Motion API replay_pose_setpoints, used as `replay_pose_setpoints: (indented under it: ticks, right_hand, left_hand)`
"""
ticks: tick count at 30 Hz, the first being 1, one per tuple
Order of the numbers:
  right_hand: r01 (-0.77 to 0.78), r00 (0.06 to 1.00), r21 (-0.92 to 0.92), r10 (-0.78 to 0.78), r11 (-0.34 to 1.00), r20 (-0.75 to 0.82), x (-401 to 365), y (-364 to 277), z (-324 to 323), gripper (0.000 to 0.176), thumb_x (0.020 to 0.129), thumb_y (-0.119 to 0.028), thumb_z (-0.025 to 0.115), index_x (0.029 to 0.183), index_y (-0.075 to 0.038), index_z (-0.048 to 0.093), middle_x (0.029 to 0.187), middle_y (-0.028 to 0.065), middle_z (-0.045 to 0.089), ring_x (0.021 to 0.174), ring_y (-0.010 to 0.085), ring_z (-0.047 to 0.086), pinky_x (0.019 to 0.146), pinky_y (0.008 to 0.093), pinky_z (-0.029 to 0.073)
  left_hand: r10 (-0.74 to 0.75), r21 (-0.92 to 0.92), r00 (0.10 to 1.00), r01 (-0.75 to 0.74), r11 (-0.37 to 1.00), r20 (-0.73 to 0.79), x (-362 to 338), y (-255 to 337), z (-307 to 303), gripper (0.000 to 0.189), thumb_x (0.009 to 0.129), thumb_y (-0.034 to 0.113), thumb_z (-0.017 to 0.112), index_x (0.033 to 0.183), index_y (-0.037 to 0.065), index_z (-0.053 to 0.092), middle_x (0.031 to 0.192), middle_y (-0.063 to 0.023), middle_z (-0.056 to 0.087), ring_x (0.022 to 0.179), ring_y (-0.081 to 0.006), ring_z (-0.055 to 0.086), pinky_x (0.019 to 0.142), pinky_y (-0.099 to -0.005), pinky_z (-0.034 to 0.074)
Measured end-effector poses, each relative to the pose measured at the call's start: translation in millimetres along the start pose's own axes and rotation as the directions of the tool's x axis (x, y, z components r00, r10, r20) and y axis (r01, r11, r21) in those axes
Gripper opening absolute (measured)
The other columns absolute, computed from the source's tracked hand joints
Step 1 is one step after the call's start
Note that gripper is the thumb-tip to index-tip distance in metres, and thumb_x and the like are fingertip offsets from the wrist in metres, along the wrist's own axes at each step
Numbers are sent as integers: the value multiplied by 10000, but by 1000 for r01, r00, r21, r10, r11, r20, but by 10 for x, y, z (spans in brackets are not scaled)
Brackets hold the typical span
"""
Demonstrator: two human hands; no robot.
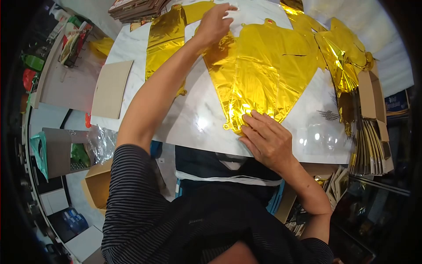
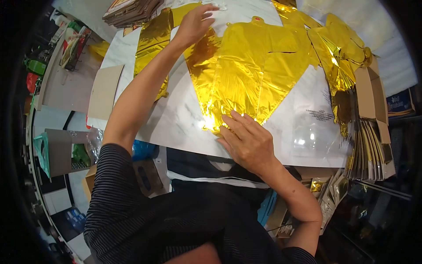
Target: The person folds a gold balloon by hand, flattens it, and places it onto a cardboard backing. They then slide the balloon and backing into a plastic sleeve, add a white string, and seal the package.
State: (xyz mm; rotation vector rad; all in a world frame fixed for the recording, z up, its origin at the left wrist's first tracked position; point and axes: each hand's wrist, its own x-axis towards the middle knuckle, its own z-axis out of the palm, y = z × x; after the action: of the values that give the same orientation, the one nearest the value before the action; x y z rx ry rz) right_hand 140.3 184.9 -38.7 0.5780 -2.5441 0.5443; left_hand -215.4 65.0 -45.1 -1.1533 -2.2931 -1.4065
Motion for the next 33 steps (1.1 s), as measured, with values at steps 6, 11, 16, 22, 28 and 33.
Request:
replay_pose_setpoints:
  ticks: [6,11,16,22,28,33]
  right_hand:
    - [-7,1000,22,7,1000,-4,-18,13,-3,316,793,-186,900,1049,-74,752,1207,91,751,1177,294,716,989,417,599]
    - [-17,1000,12,17,1000,-21,-44,35,-26,316,803,-190,895,1058,-70,751,1210,105,754,1155,298,728,974,418,609]
    - [-20,996,-87,12,996,-86,-15,618,-345,293,851,-134,844,1117,-40,762,1157,128,780,1084,319,762,909,403,628]
    - [-480,838,-545,543,687,-53,147,1915,-1068,293,905,-149,755,1166,-22,714,1201,204,734,1114,392,698,931,474,568]
    - [-426,809,-717,587,552,-29,-114,2621,-1019,154,874,-158,701,911,-9,710,925,221,727,875,418,727,765,528,583]
    - [-410,852,-731,515,546,-93,-155,2794,-990,99,858,-67,615,858,4,683,838,255,709,802,451,721,743,549,582]
  left_hand:
    - [192,213,911,-283,935,365,-841,646,-285,420,972,233,726,1349,53,684,1492,-233,584,1379,-412,559,1158,-456,457]
    - [211,222,788,-401,889,579,-1056,800,-243,519,982,333,735,1431,95,632,1629,-217,445,1532,-418,384,1254,-502,348]
    - [137,214,782,-328,920,608,-1050,843,-239,587,986,371,727,1485,102,575,1629,-210,443,1542,-428,368,1294,-503,288]
    - [190,196,796,-359,913,574,-1077,802,-224,552,1003,397,689,1442,85,566,1580,-245,469,1506,-474,392,1267,-531,322]
    - [138,222,783,-333,916,607,-1082,784,-230,617,994,383,712,1525,117,543,1655,-207,409,1570,-418,322,1298,-511,272]
    - [156,184,813,-306,934,562,-1084,799,-236,620,981,336,739,1510,82,540,1622,-239,436,1534,-439,372,1274,-501,325]
